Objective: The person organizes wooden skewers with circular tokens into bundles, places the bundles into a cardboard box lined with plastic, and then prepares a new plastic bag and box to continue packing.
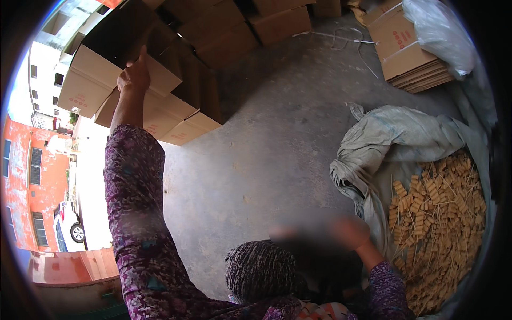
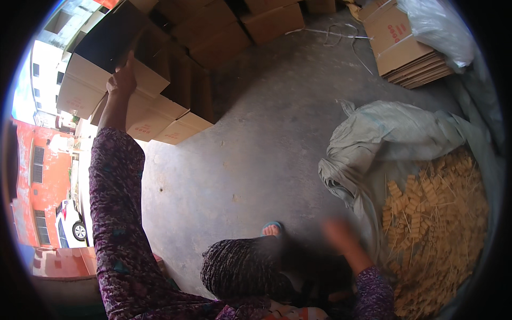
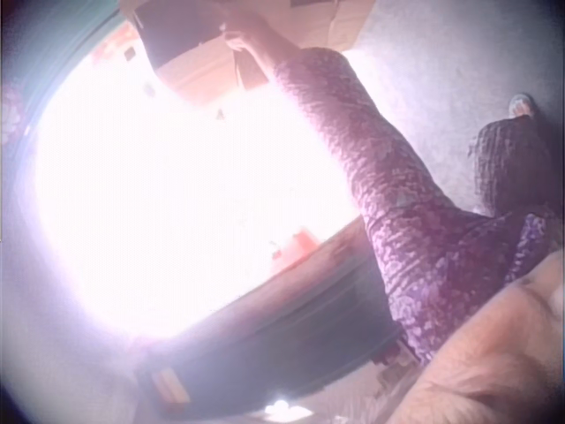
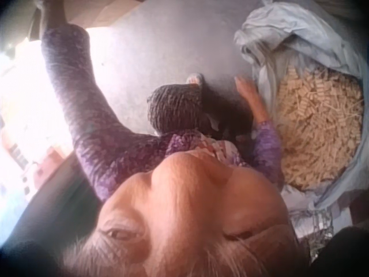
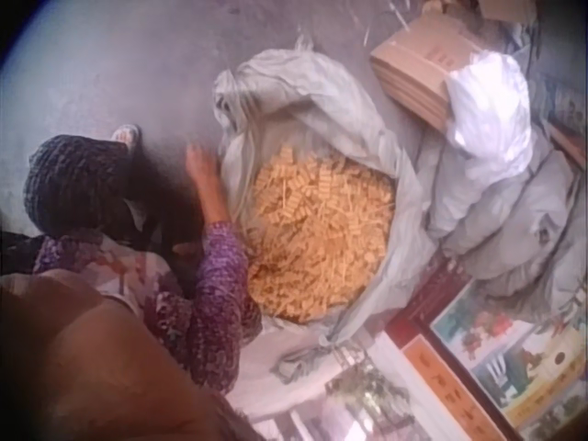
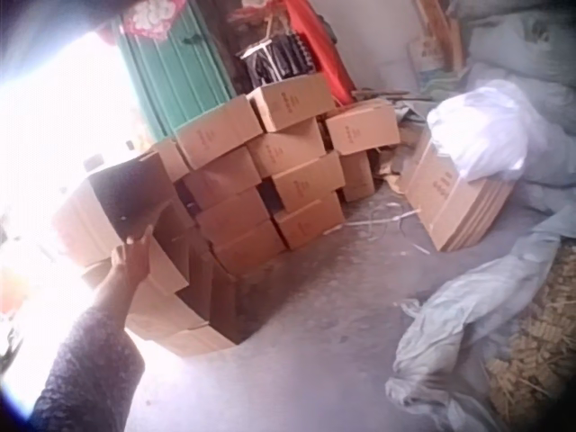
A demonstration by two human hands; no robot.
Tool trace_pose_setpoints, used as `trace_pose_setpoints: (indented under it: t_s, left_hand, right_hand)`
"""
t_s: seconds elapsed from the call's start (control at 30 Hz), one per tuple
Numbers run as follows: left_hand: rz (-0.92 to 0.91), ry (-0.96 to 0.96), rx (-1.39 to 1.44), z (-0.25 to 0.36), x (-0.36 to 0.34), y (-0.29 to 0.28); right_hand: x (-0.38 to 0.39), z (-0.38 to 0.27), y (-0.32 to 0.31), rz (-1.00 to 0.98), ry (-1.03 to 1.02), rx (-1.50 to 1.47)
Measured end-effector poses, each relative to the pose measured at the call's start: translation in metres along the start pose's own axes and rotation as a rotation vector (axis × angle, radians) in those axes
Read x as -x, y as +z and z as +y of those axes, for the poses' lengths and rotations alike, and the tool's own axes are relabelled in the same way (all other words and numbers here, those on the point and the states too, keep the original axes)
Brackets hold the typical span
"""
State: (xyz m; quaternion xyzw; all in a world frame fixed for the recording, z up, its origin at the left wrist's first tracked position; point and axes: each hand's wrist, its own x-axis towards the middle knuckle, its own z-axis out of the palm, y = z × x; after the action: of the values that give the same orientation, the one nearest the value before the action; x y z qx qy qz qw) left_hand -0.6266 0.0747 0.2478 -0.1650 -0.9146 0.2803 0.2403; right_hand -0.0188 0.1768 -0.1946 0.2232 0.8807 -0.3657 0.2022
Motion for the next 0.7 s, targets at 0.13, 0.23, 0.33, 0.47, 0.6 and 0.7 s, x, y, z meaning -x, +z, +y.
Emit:
trace_pose_setpoints:
  t_s: [0.13, 0.23, 0.33, 0.47, 0.6, 0.7]
  left_hand:
    - [-0.005, 0.081, 0.019, 0.004, -0.017, 0.002]
    - [-0.051, 0.071, 0.032, 0.01, -0.023, -0.013]
    - [-0.006, 0.035, -0.053, -0.004, -0.023, 0.003]
    - [-0.105, -0.048, -0.112, -0.023, -0.008, 0.012]
    - [0.003, 0.055, -0.373, -0.07, 0.014, 0.043]
    - [0.115, 0.243, -0.411, -0.075, 0.031, 0.045]
  right_hand:
    - [-0.003, 0.006, 0.023, 0.012, -0.016, 0.011]
    - [-0.001, 0.014, 0.041, 0.033, -0.022, 0.001]
    - [0.003, 0.004, 0.036, 0.085, -0.186, 0.034]
    - [0.0, 0.003, 0.034, -0.018, -0.065, -0.014]
    - [0.003, 0.013, 0.048, 0.167, -0.231, -0.036]
    - [0.018, 0.008, 0.036, 0.394, -0.427, 0.126]
